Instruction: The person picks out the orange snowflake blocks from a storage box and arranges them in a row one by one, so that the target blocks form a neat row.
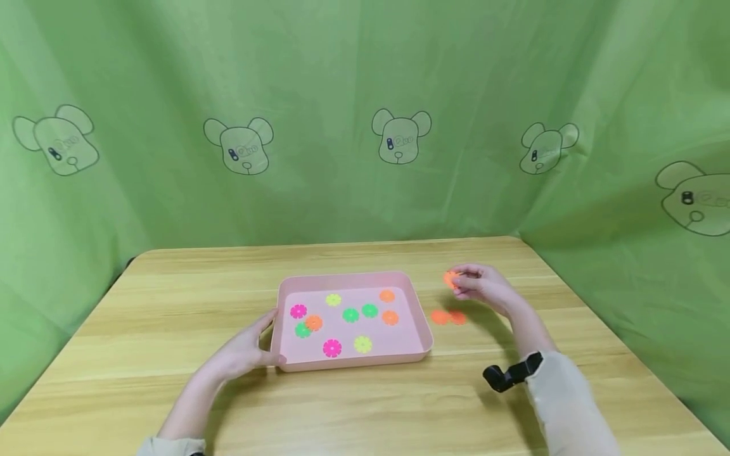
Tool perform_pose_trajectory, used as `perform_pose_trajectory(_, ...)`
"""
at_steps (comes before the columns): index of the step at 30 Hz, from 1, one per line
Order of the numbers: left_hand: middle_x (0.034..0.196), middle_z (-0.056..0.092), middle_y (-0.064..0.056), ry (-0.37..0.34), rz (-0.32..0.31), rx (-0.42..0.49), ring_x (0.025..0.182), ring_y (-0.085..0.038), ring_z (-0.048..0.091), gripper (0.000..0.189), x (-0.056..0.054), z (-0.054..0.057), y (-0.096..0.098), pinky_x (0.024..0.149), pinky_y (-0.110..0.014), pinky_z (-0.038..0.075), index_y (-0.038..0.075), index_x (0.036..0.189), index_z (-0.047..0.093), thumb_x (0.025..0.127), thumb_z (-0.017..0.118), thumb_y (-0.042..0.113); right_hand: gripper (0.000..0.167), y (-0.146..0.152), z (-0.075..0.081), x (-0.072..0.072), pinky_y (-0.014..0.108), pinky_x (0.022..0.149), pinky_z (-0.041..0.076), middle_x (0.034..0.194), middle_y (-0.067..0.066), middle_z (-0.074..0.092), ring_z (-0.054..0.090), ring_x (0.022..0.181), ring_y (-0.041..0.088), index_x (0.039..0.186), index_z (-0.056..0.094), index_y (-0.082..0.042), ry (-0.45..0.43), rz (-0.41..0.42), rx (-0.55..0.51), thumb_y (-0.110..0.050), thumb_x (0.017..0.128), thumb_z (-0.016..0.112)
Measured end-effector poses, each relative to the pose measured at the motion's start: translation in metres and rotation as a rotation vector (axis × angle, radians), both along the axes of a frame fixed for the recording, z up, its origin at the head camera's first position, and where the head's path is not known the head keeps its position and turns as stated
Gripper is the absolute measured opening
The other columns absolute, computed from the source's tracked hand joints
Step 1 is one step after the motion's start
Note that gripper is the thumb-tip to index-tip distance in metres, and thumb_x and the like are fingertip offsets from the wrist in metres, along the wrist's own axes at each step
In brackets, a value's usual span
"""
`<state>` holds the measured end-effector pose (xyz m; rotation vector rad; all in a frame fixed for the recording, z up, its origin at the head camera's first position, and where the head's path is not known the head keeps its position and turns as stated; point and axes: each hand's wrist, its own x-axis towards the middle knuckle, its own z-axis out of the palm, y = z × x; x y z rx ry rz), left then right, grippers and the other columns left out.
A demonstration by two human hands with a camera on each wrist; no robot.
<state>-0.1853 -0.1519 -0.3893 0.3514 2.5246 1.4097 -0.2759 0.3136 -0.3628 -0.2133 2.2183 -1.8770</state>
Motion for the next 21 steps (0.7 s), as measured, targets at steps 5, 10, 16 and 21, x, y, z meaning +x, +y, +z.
perform_pose_trajectory(5,0.150,0.019,-0.020,0.001,-0.005,0.000,0.136,-0.041,0.013,0.100,0.000,-0.001,0.000,0.104,-0.064,0.010,0.003,0.147,0.018,0.067,0.077,0.013,0.037,0.018,-0.009,0.005,0.029,0.074,0.055,0.084,0.004,0.062,0.064,0.077,0.016,0.121,0.041,0.013,-0.024,-0.009,0.032,-0.003,0.091,0.055)
perform_pose_trajectory(10,0.151,0.018,-0.020,-0.003,-0.003,-0.003,0.136,-0.041,0.013,0.100,0.000,0.000,0.000,0.104,-0.063,0.010,0.003,0.147,0.017,0.068,0.077,0.013,0.037,0.034,-0.016,0.012,0.029,0.072,0.055,0.085,0.002,0.063,0.063,0.076,0.014,0.117,0.043,0.014,-0.018,-0.002,0.129,-0.007,0.090,0.057)
perform_pose_trajectory(16,0.150,0.018,-0.020,-0.004,-0.002,-0.003,0.136,-0.041,0.013,0.100,0.001,0.001,0.000,0.105,-0.062,0.011,0.003,0.147,0.017,0.069,0.077,0.013,0.041,0.048,-0.028,0.014,0.029,0.069,0.054,0.086,0.000,0.063,0.061,0.076,0.011,0.118,0.045,0.016,0.012,-0.016,0.263,-0.012,0.090,0.058)
perform_pose_trajectory(21,0.150,0.018,-0.020,-0.005,-0.003,0.003,0.136,-0.040,0.013,0.099,0.000,0.000,0.000,0.105,-0.062,0.010,0.002,0.147,0.017,0.069,0.077,0.012,0.041,0.053,-0.034,0.016,0.028,0.067,0.054,0.085,0.004,0.063,0.061,0.075,0.013,0.117,0.046,0.018,0.000,-0.034,0.295,-0.011,0.090,0.058)
